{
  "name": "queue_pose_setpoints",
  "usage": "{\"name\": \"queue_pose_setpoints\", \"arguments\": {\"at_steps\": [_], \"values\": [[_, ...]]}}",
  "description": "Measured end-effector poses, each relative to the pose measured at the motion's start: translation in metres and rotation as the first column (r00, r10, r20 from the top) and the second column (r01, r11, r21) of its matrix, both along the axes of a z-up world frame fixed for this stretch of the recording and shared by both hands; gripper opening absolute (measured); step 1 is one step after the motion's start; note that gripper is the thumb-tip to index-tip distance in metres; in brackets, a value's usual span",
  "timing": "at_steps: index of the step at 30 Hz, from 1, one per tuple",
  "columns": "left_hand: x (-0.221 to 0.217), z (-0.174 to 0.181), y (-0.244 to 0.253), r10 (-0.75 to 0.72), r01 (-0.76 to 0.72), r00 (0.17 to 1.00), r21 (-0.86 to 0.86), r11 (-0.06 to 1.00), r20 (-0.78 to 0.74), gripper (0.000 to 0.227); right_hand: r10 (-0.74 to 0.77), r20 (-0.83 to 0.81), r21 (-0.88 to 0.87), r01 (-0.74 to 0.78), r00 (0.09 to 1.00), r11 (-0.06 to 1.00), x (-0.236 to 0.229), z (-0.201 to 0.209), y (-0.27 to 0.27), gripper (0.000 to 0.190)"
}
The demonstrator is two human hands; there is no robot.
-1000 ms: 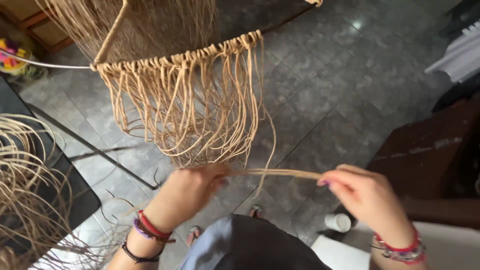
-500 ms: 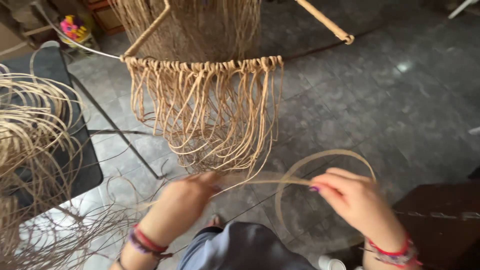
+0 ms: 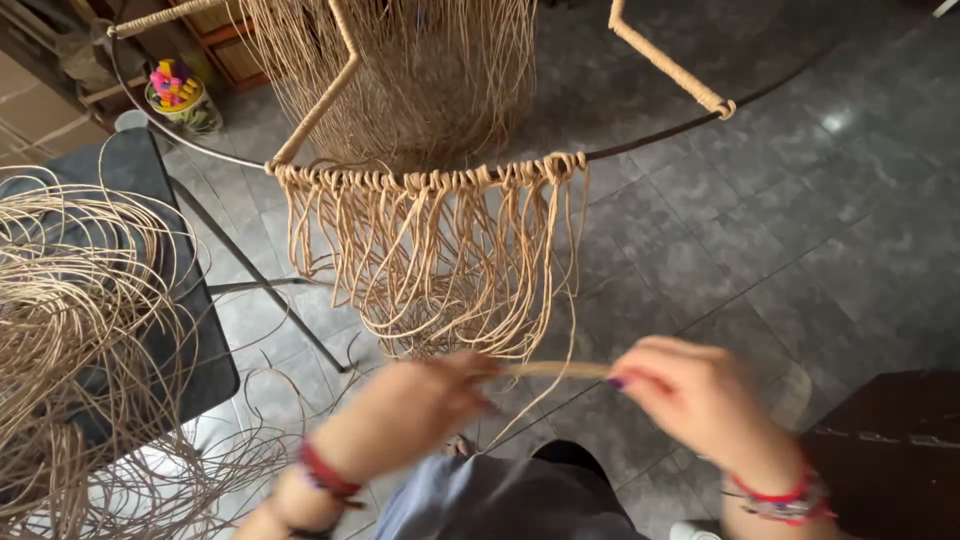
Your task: Weaving natural fiber strands onto a furniture frame
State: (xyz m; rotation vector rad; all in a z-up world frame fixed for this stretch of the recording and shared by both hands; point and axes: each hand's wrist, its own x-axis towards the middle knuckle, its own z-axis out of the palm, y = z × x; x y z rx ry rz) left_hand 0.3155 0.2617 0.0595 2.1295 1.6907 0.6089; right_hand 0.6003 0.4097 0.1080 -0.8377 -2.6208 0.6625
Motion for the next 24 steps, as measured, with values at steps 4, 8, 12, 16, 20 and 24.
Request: {"name": "queue_pose_setpoints", "arguments": {"at_steps": [4,8,12,16,20,24], "values": [[0.059,0.009,0.041,-0.086,0.09,0.995,0.124,0.988,-0.041,0.026,0.238,-0.027,0.047,-0.237,0.971,0.97,-0.033,0.007,0.007,0.014],[0.019,0.006,0.042,0.174,-0.178,0.984,-0.199,0.964,-0.04,0.047,0.226,-0.075,-0.01,-0.227,0.971,0.974,-0.009,0.01,0.062,0.005],[0.01,0.023,0.037,0.449,-0.45,0.893,-0.122,0.884,-0.041,0.018,0.238,0.002,-0.001,-0.238,0.971,0.971,-0.002,0.012,0.107,0.012],[0.079,0.028,0.079,0.274,-0.27,0.95,-0.048,0.962,0.147,0.021,0.459,-0.014,0.066,-0.457,0.888,0.887,-0.024,0.017,0.111,0.011],[0.1,0.035,0.099,0.341,-0.351,0.932,0.073,0.934,0.119,0.011,0.611,-0.061,0.019,-0.611,0.789,0.791,-0.025,0.022,0.141,0.015],[0.075,0.038,0.052,0.55,-0.56,0.812,-0.002,0.828,0.195,0.026,0.568,-0.078,-0.012,-0.57,0.819,0.821,-0.007,0.018,0.187,0.019]]}}
